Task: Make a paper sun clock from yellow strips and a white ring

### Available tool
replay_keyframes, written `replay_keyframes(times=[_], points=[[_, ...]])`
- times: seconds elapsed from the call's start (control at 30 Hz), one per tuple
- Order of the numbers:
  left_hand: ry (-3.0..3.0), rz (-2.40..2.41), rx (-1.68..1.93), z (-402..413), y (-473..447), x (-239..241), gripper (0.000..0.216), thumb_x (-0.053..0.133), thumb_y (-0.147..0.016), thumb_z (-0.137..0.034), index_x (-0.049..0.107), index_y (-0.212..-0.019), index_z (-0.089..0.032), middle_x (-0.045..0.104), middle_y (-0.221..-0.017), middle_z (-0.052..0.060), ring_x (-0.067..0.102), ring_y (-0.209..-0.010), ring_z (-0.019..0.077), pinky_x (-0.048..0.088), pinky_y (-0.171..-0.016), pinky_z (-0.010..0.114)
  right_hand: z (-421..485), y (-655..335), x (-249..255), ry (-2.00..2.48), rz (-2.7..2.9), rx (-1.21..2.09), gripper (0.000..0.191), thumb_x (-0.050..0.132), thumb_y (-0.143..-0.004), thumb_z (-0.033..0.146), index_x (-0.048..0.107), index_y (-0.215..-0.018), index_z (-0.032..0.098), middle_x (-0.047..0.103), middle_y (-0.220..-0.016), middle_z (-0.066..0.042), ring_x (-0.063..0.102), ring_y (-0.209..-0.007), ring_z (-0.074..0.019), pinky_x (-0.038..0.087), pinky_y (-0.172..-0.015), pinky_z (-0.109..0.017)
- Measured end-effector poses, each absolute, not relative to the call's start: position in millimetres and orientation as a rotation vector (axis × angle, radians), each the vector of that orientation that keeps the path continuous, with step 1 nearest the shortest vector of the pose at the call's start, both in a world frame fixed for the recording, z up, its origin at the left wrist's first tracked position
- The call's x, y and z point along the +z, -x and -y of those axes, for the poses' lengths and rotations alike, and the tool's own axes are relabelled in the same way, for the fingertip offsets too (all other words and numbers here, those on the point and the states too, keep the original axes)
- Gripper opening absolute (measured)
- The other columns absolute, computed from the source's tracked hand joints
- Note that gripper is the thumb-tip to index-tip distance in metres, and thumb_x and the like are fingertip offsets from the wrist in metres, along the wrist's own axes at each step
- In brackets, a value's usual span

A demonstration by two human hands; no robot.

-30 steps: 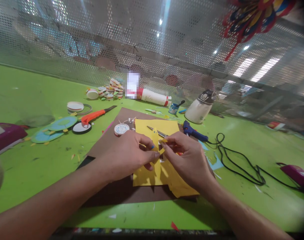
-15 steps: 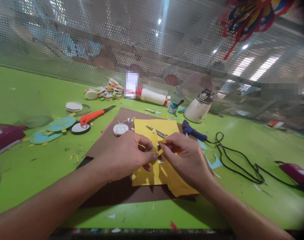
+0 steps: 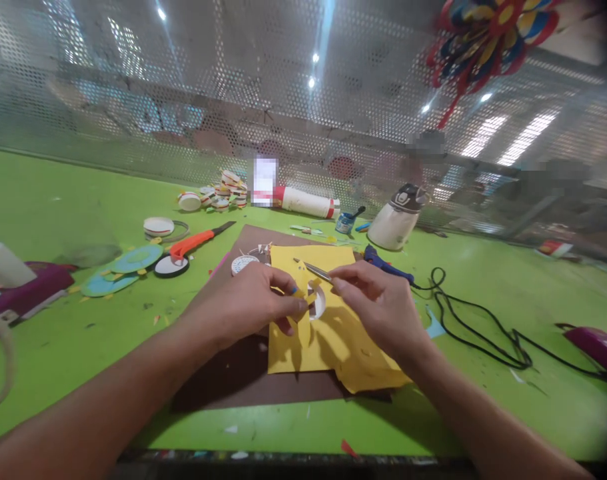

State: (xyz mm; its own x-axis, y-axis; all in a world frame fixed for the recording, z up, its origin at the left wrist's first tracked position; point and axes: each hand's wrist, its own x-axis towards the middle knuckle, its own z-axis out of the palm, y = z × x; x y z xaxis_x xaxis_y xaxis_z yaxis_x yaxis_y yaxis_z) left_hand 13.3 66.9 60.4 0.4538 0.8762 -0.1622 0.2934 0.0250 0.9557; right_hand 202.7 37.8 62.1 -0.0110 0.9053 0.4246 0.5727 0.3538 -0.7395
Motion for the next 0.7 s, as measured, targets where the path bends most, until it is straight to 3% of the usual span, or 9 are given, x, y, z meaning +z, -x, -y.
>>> replay_keyframes(times=[0.3, 0.53, 0.7], points=[[-1.543, -0.954, 0.607, -72.0, -10.0, 64.0, 0.025, 0.073, -0.062, -0.036, 0.064, -0.068, -0.013, 0.062, -0.066, 0.001, 0.056, -0.05, 0.0101, 0.046, -0.055, 0.025, -48.3, -209.6, 61.8, 1.263, 1.643, 1.174, 0.019, 0.063, -0.076, 0.03, 0.07, -0.079, 0.013, 0.069, -0.067, -0.005, 0.064, -0.062, -0.0128, 0.052, -0.061, -0.026], [-1.592, -0.883, 0.597, -70.2, -9.7, 67.2, 0.025, 0.07, -0.065, -0.037, 0.063, -0.064, -0.013, 0.057, -0.06, -0.001, 0.047, -0.05, 0.0077, 0.04, -0.051, 0.022, -43.9, -204.2, 58.9, 1.303, 1.518, 1.32, 0.011, 0.062, -0.073, 0.021, 0.069, -0.07, 0.012, 0.068, -0.063, -0.005, 0.062, -0.05, -0.0119, 0.05, -0.043, -0.021], [-1.662, -0.899, 0.606, -72.8, -9.1, 65.0, 0.025, 0.068, -0.068, -0.037, 0.066, -0.068, -0.012, 0.06, -0.062, 0.001, 0.047, -0.053, 0.0088, 0.039, -0.054, 0.023, -44.7, -205.6, 57.0, 1.214, 1.549, 1.53, 0.016, 0.063, -0.075, 0.024, 0.069, -0.071, 0.011, 0.068, -0.069, -0.007, 0.062, -0.052, -0.0115, 0.05, -0.044, -0.021]])
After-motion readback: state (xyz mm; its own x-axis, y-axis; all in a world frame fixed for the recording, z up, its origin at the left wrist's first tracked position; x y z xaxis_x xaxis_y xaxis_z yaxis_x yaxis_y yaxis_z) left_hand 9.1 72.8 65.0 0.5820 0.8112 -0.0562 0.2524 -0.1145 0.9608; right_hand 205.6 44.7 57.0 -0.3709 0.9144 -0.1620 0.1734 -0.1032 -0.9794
